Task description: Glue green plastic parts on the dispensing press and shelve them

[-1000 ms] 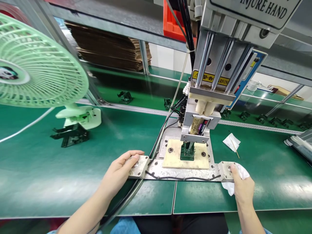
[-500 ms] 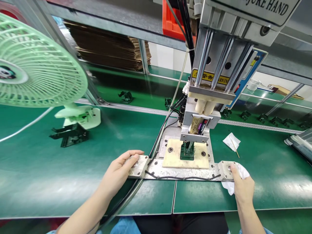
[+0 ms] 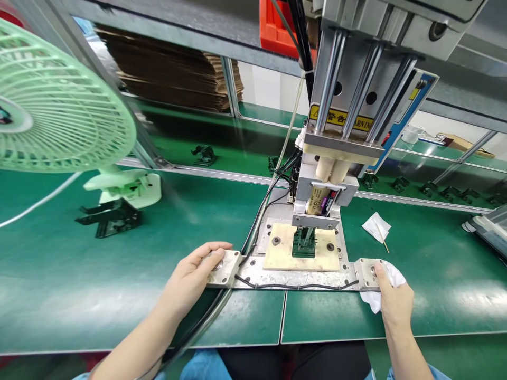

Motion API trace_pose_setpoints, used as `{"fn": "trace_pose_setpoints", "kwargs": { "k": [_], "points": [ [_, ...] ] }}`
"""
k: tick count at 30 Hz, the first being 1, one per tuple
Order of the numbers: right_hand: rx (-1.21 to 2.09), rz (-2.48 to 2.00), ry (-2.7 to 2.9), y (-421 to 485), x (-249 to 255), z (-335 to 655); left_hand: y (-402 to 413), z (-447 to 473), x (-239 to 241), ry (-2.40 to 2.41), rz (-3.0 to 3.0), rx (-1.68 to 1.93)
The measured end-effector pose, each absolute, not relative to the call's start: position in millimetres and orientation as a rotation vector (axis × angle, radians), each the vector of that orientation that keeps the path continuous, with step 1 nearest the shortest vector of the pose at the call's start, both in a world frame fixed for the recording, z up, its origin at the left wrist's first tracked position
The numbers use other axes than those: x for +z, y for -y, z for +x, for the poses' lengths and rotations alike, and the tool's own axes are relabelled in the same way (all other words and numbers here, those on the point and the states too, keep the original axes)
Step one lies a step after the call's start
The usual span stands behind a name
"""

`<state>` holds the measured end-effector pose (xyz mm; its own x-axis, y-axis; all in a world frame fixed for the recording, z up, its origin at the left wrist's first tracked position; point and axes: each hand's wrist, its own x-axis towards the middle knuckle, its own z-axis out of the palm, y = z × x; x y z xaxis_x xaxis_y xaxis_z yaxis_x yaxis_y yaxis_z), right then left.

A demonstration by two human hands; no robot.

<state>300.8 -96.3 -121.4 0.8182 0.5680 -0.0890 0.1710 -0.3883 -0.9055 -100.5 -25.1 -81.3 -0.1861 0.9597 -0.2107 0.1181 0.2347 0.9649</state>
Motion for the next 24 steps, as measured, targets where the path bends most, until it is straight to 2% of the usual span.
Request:
{"fn": "trace_pose_setpoints", "kwargs": {
  "k": [24],
  "points": [
    [0.481, -1.935, 0.536, 98.7, -122.9, 299.6, 27.2, -105.5, -91.4, -1.498, 1.103, 1.123]
  ]
}}
